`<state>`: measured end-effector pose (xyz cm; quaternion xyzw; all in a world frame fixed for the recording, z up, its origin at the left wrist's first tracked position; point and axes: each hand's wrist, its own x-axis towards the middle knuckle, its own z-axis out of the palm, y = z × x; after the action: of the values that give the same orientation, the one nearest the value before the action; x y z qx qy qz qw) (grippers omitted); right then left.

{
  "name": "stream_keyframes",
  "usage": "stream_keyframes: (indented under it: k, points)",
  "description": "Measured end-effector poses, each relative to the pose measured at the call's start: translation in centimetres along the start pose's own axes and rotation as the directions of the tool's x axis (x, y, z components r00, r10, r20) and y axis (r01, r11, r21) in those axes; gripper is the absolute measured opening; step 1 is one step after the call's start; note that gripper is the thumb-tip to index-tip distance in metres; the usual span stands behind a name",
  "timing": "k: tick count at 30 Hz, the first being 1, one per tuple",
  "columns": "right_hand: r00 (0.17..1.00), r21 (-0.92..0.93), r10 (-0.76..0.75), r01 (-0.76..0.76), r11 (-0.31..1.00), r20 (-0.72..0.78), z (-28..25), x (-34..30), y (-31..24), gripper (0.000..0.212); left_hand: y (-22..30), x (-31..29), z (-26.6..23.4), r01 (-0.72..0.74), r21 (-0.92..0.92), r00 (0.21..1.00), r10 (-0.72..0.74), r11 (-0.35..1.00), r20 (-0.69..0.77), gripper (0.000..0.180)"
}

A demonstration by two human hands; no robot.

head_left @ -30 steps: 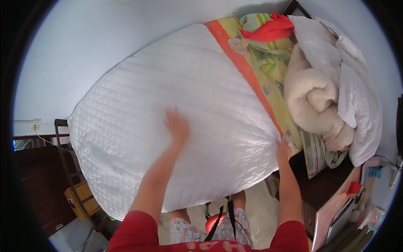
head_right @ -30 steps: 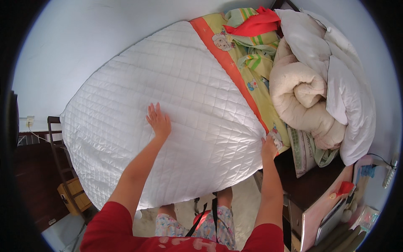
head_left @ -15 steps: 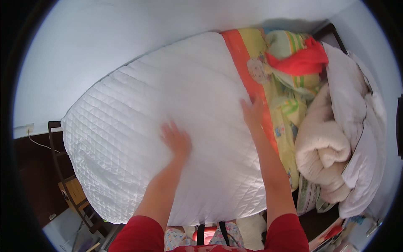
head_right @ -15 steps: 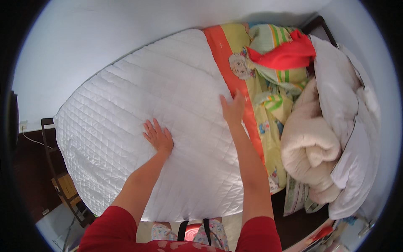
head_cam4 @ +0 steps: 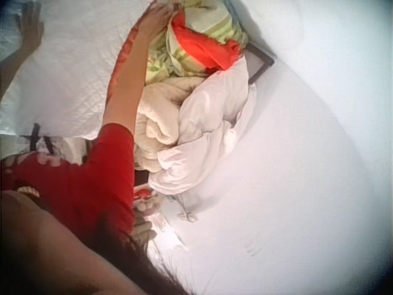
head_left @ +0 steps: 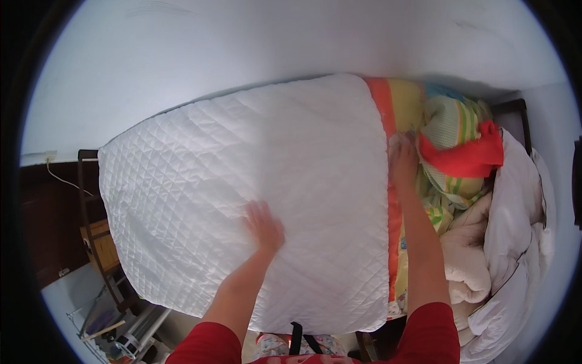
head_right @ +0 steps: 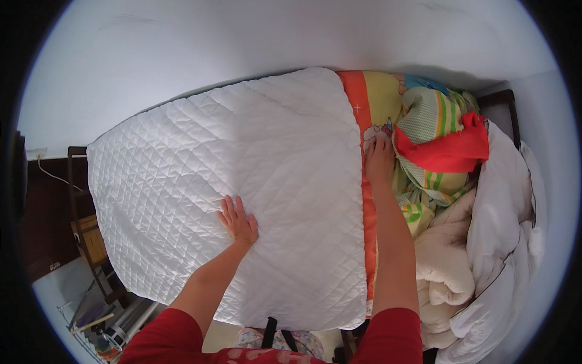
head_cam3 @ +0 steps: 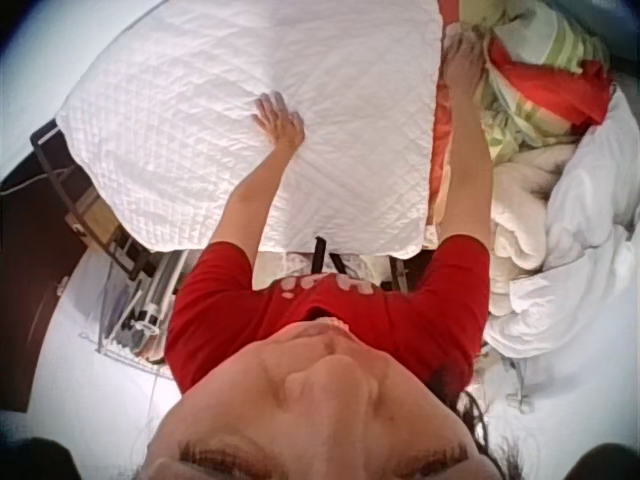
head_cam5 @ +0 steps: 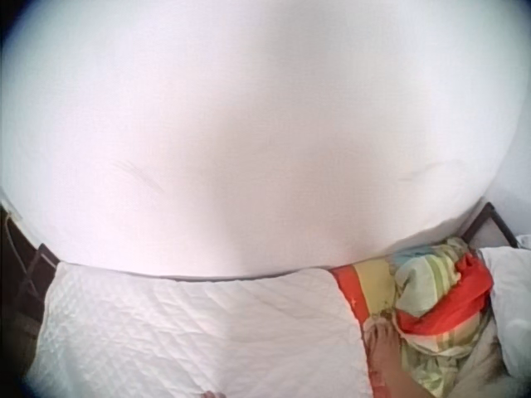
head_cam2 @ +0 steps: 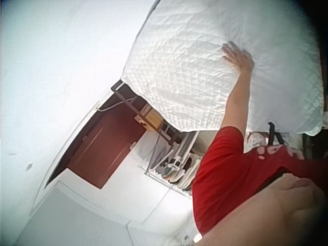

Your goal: The person spreads out a white quilted sheet on a bed, smooths it with their hands, and then rolls it up into a cylinder.

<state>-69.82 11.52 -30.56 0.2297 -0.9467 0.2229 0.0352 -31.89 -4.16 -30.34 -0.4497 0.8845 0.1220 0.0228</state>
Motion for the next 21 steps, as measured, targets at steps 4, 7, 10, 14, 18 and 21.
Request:
stream_keyframes:
  k: [4,7,10,14,18,21]
  points:
    - [0.988,-0.081,-0.133,0.126,0.989,-0.084,-0.2,-2.0,0.4,0.037,1.2,0.6,-0.6,0.010,0.064,0.999,-0.013,0.998,0.046,0.070]
    - [0.979,-0.122,-0.157,0.142,0.982,-0.132,0.5,-2.0,1.4,0.037,1.3,0.6,-1.0,0.022,0.106,0.997,-0.031,0.994,0.076,0.070]
    - [0.981,-0.104,-0.150,0.138,0.985,-0.125,0.6,-2.0,1.1,0.039,1.0,-0.1,-0.9,0.019,0.070,1.000,-0.020,0.997,0.023,0.071]
    - [0.985,-0.041,-0.134,0.130,0.991,-0.104,1.7,-2.2,2.8,0.040,1.9,0.4,-0.1,0.013,0.034,0.985,-0.007,0.999,-0.172,0.062]
    - [0.990,-0.017,-0.119,0.119,0.993,-0.070,1.4,-1.8,2.8,0.039,8.5,6.6,-1.5,-0.031,-0.123,0.879,-0.031,0.992,-0.476,0.037]
    - [0.991,-0.068,-0.124,0.120,0.990,-0.055,1.3,-1.7,2.2,0.040,16.7,15.2,-2.8,-0.345,-0.439,0.810,0.026,0.830,-0.587,0.030]
